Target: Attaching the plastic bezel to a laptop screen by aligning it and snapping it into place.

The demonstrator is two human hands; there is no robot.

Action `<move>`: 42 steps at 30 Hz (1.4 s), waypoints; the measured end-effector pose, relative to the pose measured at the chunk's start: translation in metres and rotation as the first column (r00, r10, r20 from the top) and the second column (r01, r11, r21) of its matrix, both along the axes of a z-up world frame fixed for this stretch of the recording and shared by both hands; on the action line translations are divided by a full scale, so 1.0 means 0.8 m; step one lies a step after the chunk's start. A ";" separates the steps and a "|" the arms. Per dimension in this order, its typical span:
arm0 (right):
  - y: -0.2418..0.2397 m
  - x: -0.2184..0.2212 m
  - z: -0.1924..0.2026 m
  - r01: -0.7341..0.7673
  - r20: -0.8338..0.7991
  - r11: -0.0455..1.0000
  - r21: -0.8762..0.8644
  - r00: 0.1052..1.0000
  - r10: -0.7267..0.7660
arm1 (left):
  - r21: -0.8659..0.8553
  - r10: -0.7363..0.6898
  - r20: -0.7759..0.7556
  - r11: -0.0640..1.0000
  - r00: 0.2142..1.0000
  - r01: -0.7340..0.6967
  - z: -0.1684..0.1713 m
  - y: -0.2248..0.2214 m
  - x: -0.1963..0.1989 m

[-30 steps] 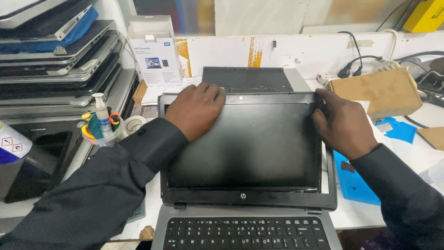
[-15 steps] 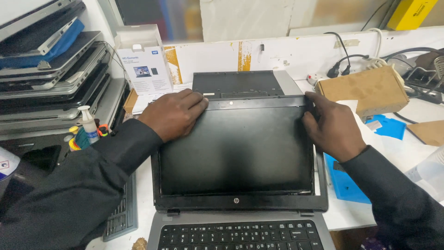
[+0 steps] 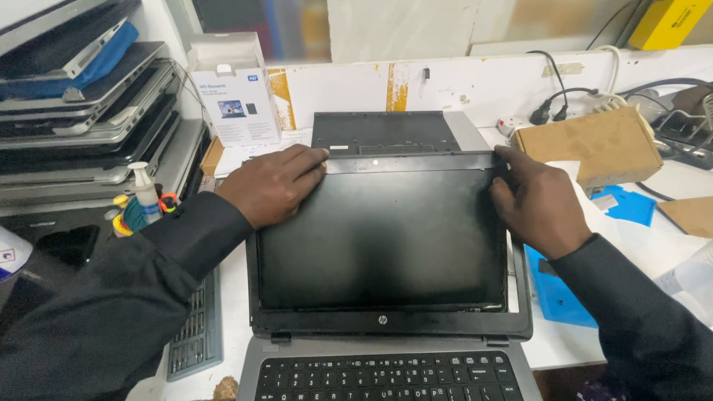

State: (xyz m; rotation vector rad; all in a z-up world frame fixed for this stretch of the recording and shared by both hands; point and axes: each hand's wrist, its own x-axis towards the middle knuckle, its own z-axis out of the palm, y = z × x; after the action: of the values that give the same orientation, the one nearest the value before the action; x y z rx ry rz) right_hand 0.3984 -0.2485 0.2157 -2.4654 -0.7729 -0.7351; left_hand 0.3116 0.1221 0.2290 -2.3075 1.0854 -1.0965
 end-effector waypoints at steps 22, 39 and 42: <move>0.006 0.003 0.000 -0.052 0.027 0.998 0.026 0.998 0.052 | 0.026 0.214 0.107 0.976 0.971 -0.218 -0.001 -0.096 0.041; 0.004 0.007 -0.004 -0.085 0.032 0.994 0.073 0.996 0.082 | 0.028 0.106 0.167 0.993 0.980 -0.112 0.007 -0.089 0.063; 0.003 0.008 -0.005 -0.073 0.021 0.994 0.076 0.997 0.071 | 0.057 0.071 0.235 0.995 0.969 -0.087 0.006 -0.088 0.064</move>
State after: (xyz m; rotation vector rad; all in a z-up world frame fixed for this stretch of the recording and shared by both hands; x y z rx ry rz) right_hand 0.4046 -0.2461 0.2119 -2.3524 -0.8202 -0.7473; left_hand 0.3631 0.0513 0.2336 -2.0887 0.9187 -1.2431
